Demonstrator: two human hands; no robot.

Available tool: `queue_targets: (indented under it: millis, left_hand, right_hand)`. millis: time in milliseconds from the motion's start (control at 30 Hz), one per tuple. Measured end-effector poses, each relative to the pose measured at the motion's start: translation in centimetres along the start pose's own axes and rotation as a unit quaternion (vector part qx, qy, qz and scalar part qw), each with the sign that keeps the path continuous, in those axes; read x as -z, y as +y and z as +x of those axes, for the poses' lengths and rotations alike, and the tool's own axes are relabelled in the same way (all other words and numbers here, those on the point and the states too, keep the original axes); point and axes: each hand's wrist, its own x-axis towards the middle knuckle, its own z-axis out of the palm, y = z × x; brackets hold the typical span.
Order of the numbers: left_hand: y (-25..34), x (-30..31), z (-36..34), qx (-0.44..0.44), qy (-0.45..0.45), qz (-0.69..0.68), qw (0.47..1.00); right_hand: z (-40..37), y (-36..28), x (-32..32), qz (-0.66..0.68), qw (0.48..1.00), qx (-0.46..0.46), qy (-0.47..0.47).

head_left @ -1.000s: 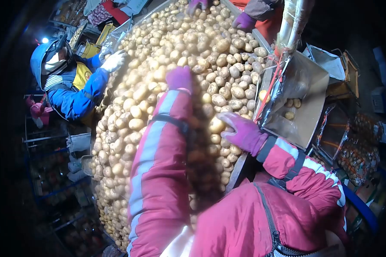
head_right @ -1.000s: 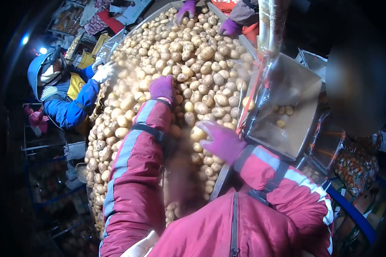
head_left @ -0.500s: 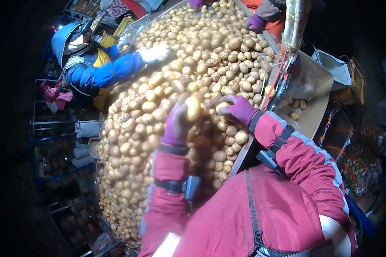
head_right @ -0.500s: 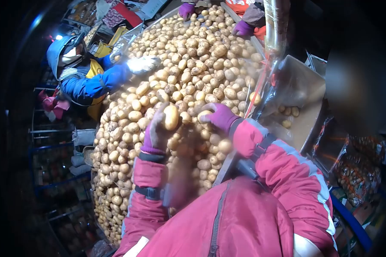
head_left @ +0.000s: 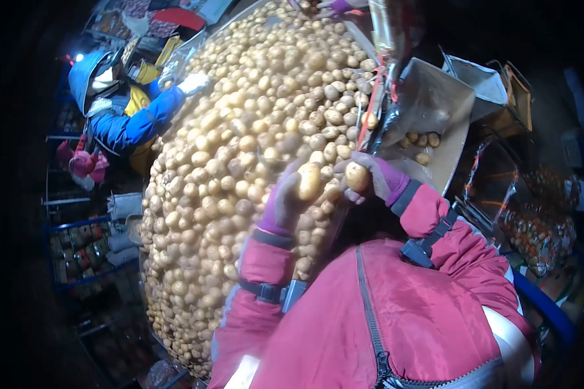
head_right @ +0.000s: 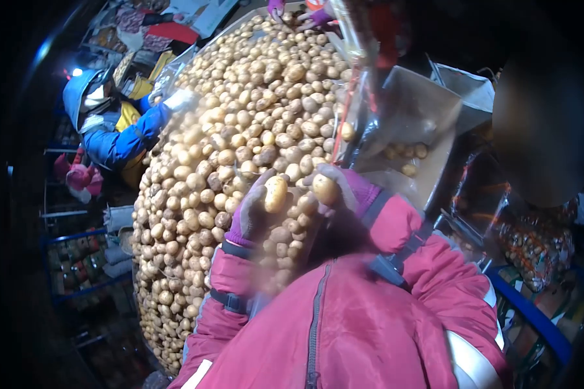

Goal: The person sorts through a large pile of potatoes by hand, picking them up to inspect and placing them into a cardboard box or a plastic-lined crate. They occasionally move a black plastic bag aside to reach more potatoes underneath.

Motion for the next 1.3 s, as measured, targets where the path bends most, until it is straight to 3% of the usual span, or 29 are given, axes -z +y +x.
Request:
queue_targets:
  millis: [67,133,167,200,233,267,333,367,400,433,467,500,533,567,633,667,733,800,833,867,933,967,1000,1033,1067,1133,1167,1267,1300]
  left_hand:
    - [-0.3,-1.7,0.8,0.055,-0.008,-0.067,0.996]
    - [0.1,-4.3,1.6,0.131,0.0,-0.133,0.982]
    - [-0.3,-4.7,2.2,0.116,-0.029,-0.006,0.993]
    - [-0.6,-5.1,2.8,0.096,-0.053,0.122,0.986]
    - [-0.8,-5.1,3.4,0.02,-0.109,0.394,0.912]
    - [-1.3,-5.4,3.9,-0.015,-0.128,0.439,0.889]
    - [-2.3,-5.9,4.8,-0.092,-0.156,0.523,0.833]
    - [-3.1,-7.0,4.9,-0.071,-0.14,0.438,0.885]
    - [-4.0,-8.0,5.2,0.046,-0.107,0.252,0.961]
    - [-4.9,-9.0,5.5,0.14,-0.031,0.049,0.988]
    - [-5.3,-9.9,5.5,0.127,-0.07,0.118,0.982]
    - [-5.7,-11.4,5.3,0.112,-0.116,0.183,0.97]
    - [-6.4,-12.7,5.0,0.097,-0.163,0.245,0.951]
    - [-7.5,-13.6,4.7,0.095,-0.172,0.21,0.958]
    - [-6.5,-15.0,3.3,0.156,-0.158,0.183,0.958]
    - [-5.3,-14.9,2.9,0.182,-0.146,0.173,0.957]
    - [-6.8,-10.8,2.9,0.06,-0.181,0.291,0.938]
    - [-4.9,-8.9,1.8,0.192,-0.052,0.195,0.96]
    - [-6.2,-5.1,1.5,0.124,-0.08,0.208,0.967]
    - [-3.7,-5.4,0.5,0.146,-0.04,0.226,0.962]
    - [-3.1,-0.1,-0.8,0.112,0.003,0.287,0.951]
    - [-1.9,1.7,-1.6,0.065,0.064,0.337,0.937]
    - [-0.5,3.2,-1.8,0.041,0.148,0.379,0.913]
    - [1.5,4.0,-1.8,-0.035,0.162,0.451,0.877]
    - [3.3,4.8,-1.8,-0.104,0.169,0.518,0.832]
    - [4.1,8.9,-0.4,-0.23,0.128,0.729,0.632]
    - [4.5,9.4,0.6,-0.195,0.12,0.706,0.67]
    - [5.9,7.1,2.0,-0.194,0.028,0.814,0.547]
    - [5.1,7.8,2.9,-0.195,0.03,0.835,0.514]
  right_hand:
    - [-3.7,-2.2,0.2,-0.067,0.99,-0.012,0.125]
    - [-5.4,-2.0,4.4,-0.011,0.986,0.0,0.166]
    - [-6.7,-2.2,5.4,0.033,0.984,0.064,0.164]
    - [-8.1,-2.4,6.3,0.001,0.962,0.146,0.231]
    - [-8.5,-2.3,10.1,-0.192,0.905,0.254,0.283]
    - [-8.4,-2.1,13.4,-0.376,0.798,0.345,0.32]
    - [-10.7,-3.0,12.1,-0.224,0.868,0.293,0.334]
    - [-11.6,-2.9,11.2,-0.144,0.894,0.262,0.335]
    - [-11.8,-2.1,10.2,-0.061,0.923,0.237,0.296]
    - [-11.6,-1.2,8.6,0.02,0.943,0.211,0.256]
    - [-11.5,-0.5,7.0,0.098,0.953,0.185,0.218]
    - [-10.4,1.3,6.3,-0.065,0.932,0.257,0.248]
    - [-10.4,1.8,6.0,-0.117,0.923,0.257,0.261]
    - [-10.6,1.9,5.1,-0.169,0.911,0.256,0.275]
    - [-13.0,1.2,4.5,-0.04,0.954,0.14,0.263]
    - [-14.0,1.1,5.3,-0.083,0.939,0.17,0.288]
    - [-16.8,1.3,7.9,-0.169,0.906,0.222,0.319]
    - [-20.1,1.7,13.3,-0.105,0.888,0.291,0.339]
    - [-22.8,-1.4,11.0,-0.438,0.774,0.252,0.382]
    - [-25.4,-2.5,12.4,-0.22,0.854,0.232,0.411]
    - [-29.7,-2.1,21.5,-0.43,0.683,0.317,0.498]
    - [-31.4,-2.7,24.4,-0.308,0.69,0.311,0.576]
    - [-33.7,-3.3,29.3,-0.231,0.735,0.319,0.552]
    - [-35.9,-3.9,34.1,-0.15,0.77,0.324,0.529]
    - [-34.4,-4.5,30.2,-0.199,0.737,0.296,0.574]
    - [-29.2,-4.9,23.3,-0.167,0.799,0.302,0.492]
    - [-26.5,-4.3,22.9,-0.184,0.824,0.286,0.454]
    - [-17.2,-2.6,17.5,-0.221,0.832,0.25,0.444]
    - [-14.8,-3.4,12.2,-0.252,0.85,0.237,0.397]
